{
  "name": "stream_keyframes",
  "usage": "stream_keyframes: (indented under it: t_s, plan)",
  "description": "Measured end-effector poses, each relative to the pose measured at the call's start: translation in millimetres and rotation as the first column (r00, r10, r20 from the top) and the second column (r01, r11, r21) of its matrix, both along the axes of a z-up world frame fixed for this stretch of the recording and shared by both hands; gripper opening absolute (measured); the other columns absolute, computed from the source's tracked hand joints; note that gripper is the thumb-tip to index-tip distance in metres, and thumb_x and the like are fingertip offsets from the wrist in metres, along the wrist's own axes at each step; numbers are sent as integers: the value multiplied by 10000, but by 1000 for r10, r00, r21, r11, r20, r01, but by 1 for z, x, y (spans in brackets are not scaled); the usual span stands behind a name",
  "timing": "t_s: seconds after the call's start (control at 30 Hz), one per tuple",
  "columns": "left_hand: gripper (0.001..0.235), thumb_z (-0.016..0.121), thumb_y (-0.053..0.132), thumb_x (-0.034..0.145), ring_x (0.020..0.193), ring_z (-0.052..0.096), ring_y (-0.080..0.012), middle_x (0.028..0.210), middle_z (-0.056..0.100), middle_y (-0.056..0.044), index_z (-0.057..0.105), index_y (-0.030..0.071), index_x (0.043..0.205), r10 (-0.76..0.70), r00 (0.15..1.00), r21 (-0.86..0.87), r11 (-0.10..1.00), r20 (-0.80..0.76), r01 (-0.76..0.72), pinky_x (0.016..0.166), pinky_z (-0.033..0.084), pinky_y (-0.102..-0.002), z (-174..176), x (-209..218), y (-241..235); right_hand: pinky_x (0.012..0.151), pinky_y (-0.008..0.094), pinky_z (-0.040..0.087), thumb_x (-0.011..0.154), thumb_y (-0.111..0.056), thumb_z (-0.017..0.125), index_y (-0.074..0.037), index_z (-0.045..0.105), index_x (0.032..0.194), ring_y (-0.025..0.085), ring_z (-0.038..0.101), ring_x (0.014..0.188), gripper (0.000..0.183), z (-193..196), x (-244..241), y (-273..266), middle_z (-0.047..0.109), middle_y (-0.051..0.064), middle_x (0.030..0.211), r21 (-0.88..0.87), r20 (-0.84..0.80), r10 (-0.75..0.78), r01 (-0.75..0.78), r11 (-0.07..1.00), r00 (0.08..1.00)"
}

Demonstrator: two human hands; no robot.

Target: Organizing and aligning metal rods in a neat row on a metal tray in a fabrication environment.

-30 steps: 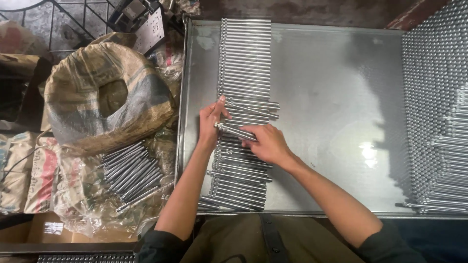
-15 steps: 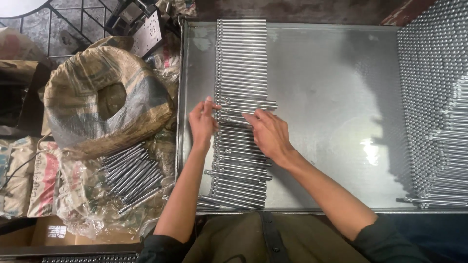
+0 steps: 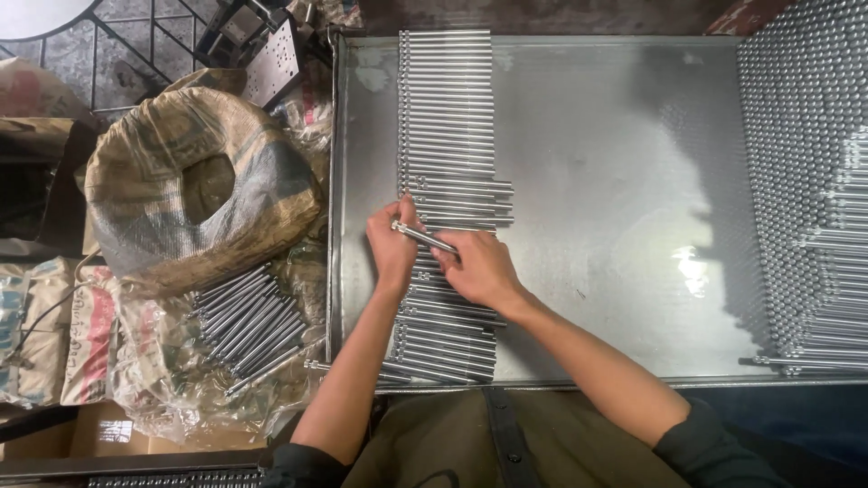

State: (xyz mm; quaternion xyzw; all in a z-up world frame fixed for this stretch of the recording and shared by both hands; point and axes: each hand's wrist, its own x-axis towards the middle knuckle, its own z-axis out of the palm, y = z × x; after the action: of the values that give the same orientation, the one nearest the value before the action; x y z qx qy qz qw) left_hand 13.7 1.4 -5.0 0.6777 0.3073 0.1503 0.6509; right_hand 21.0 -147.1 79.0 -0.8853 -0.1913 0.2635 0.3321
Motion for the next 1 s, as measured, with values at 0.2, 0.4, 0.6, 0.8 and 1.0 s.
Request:
stream_keyframes:
  t_s: [0.2,0.4,0.6,0.8,1.0]
  plan:
    - [431,647,355,960,398,504,-143,584,678,-75,648,91,619,107,994,-73,992,2,-106,351,382,-269,4,3,15,861,486,549,965,-206,615,-218,755,1019,330,696,992,150,-21,9,-9,741,21,927,-110,286,85,-56,992,954]
    - [388,663,336,967,360,472,-99,620,669,-77,616,84,675,47,999,-100,994,-3,-47,309,371,-230,21,-1,1,877,500,553,996,-250,613,-197,747,1211,321,724,971,258,-10,-2,-13,772,63,953,84,168,-36,22,996,985]
    - [363,720,303,875,565,530,-180,537,657,-49,626,121,576,84,996,120,989,-20,-81,676,444,-327,12,-6,-24,736,435,588,960,-184,579,-323,750,1183,247,733,855,313,-51,-11,-14,745,-39,869,-60,476,58,-33,998,878]
    - [278,764,317,893,475,488,-129,699,712,-80,689,98,738,207,978,-47,977,5,-207,456,386,-267,-10,1,21,971,540,439,1014,-296,571,-323,682,1321,333,524,1210,327,-79,8,-34,600,51,1269,-151,678,164,-83,985,717]
    - [386,600,-52,948,1292,510,-410,1387,556,-254,548,-6,1328,-122,989,-107,986,88,131,1090,461,-544,42,14,30,1162,693,224,1047,-392,509,-315,543,1486,387,297,1514,447,-82,41,-33,448,115,1587,-266,667,186,-2,964,722]
